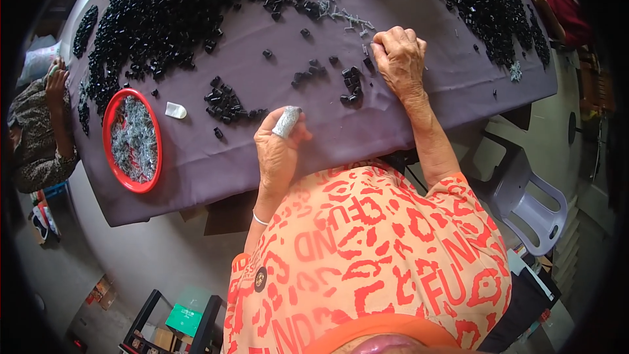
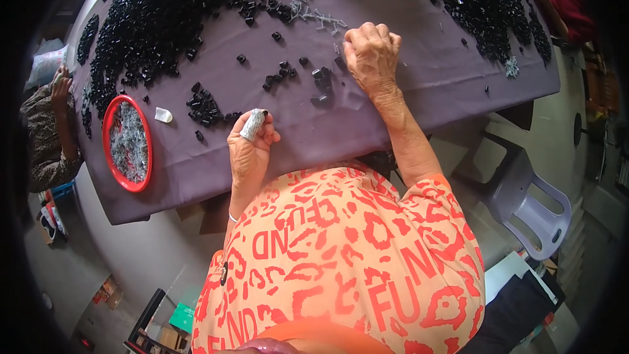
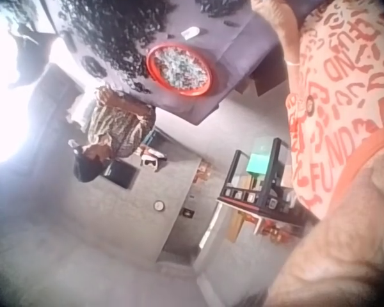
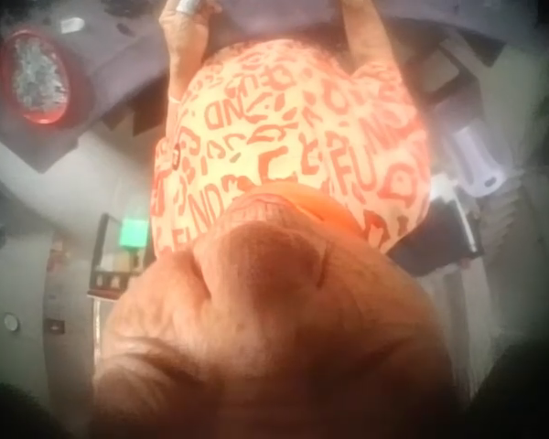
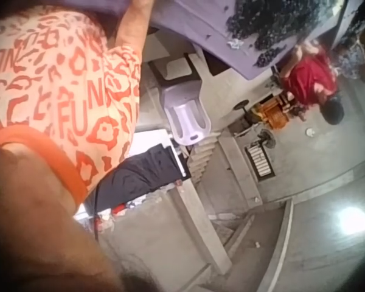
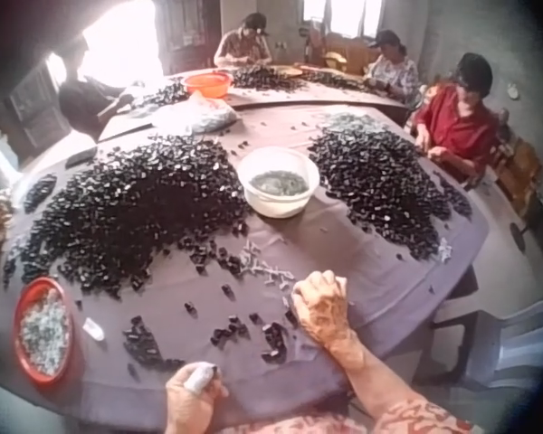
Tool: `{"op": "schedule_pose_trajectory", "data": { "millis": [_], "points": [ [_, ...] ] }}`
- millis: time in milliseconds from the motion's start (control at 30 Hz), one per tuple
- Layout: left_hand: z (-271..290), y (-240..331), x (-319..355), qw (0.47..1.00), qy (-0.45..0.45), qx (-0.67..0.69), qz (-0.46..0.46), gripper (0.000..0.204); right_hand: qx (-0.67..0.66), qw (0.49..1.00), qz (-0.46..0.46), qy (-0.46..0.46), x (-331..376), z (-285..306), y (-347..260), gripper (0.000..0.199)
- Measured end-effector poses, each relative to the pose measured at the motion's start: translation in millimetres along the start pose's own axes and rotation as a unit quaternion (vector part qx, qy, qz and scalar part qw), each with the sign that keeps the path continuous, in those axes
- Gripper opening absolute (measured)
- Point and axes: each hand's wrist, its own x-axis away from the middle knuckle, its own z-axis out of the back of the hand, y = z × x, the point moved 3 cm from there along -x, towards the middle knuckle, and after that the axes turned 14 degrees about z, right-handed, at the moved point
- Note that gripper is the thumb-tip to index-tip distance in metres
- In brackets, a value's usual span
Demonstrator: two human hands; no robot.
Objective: The person assembles small plastic components by inserting small pins into black plastic pieces by hand.
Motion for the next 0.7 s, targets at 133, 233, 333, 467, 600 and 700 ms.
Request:
{"op": "schedule_pose_trajectory", "data": {
  "millis": [133, 233, 333, 467, 600, 700],
  "points": [
    [-1, 0, -4, 0.996, -0.070, 0.047, -0.037, 0.024, 0.072, 0.995, 0.075, 0.007, -4, 4, 0, 0.010],
    [-6, 3, -5, 0.989, -0.092, 0.118, 0.016, 0.021, -0.185, 0.981, 0.023, 0.056, -6, 23, -18, 0.008],
    [-10, 3, 1, 0.984, -0.089, 0.147, 0.054, 0.017, -0.407, 0.913, 0.025, 0.010, -8, 42, -66, 0.011],
    [-19, 5, 10, 0.984, -0.081, 0.145, 0.070, 0.018, -0.521, 0.850, 0.071, -0.020, -5, 49, -98, 0.012],
    [-22, 10, 18, 0.990, -0.062, 0.116, 0.051, 0.019, -0.500, 0.861, 0.097, 0.019, -1, 49, -112, 0.014],
    [-22, 11, 20, 0.995, -0.050, 0.083, 0.021, 0.020, -0.471, 0.874, 0.108, 0.048, -1, 50, -116, 0.015]
  ]
}}
